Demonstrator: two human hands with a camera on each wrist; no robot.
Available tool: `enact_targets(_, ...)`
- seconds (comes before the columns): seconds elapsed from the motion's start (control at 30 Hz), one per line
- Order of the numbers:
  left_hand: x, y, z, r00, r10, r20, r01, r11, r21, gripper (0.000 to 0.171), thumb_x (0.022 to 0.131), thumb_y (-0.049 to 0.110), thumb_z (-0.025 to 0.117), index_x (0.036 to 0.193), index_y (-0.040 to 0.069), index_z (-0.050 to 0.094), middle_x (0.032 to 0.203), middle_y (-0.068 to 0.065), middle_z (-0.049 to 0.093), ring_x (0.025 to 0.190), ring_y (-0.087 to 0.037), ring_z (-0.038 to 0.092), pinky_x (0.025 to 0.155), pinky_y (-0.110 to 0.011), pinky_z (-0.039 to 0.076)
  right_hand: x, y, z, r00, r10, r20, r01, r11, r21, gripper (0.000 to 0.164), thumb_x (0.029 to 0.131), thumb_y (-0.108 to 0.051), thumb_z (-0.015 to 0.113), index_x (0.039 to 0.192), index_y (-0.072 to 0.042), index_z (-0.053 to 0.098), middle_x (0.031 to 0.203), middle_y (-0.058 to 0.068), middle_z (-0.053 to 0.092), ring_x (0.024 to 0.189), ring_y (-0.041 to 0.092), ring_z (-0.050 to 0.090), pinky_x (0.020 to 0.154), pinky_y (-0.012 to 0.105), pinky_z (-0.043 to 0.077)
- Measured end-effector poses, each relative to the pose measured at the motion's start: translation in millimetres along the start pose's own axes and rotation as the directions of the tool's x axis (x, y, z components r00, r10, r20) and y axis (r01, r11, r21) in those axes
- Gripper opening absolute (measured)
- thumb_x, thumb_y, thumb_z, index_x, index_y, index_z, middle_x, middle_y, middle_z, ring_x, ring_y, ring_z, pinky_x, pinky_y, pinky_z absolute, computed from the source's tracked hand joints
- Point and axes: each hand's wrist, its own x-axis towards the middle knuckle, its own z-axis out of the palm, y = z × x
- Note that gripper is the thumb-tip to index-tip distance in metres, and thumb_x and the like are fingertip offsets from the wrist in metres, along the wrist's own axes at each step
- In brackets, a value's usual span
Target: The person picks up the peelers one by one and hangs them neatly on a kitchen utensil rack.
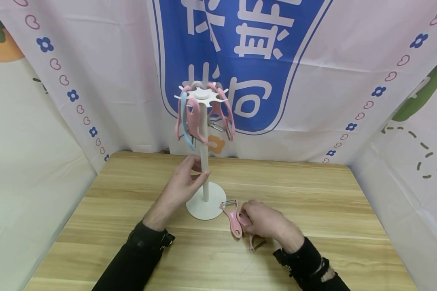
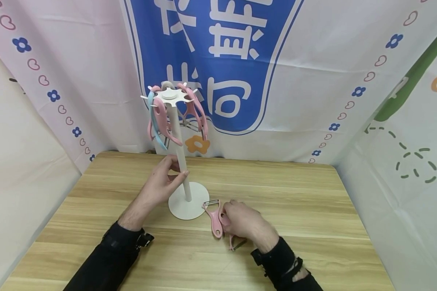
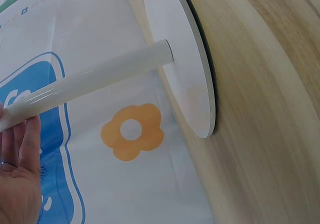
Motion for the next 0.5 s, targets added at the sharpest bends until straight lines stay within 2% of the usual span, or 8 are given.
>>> enact_targets(0.23, 0.1, 0.6, -0.3, 1.0, -0.004, 0.002, 0.004, 1.0, -0.009, 0.038, 0.101, 0.026, 0.068, 0.131, 0.008, 0.053, 0.116, -0.004, 0.056, 0.105, -0.019, 0.063, 0.087, -0.025, 0.061, 1.4, 3.4, -0.7, 0.998, 0.061, 0.02, -0.061, 0.998, 0.005, 0.037, 0.081, -0.01, 0.083, 0.115, -0.005, 0.07, 0.105, 0.003, 0.062, 0.086, 0.013, 0.057, 0.074, 0.03, 0.056)
enact_targets(0.5, 0.2, -0.7, 0.3, 1.0, -0.002, 0.001, 0.002, 1.0, -0.014, 0.038, 0.101, 0.027, 0.068, 0.131, 0.008, 0.053, 0.116, -0.003, 0.056, 0.105, -0.018, 0.063, 0.087, -0.025, 0.061, 0.2, 5.7, -2.2, 0.998, 0.059, 0.011, -0.059, 0.998, 0.021, 0.033, 0.082, -0.008, 0.081, 0.113, -0.004, 0.07, 0.104, 0.005, 0.063, 0.085, 0.013, 0.057, 0.075, 0.031, 0.058)
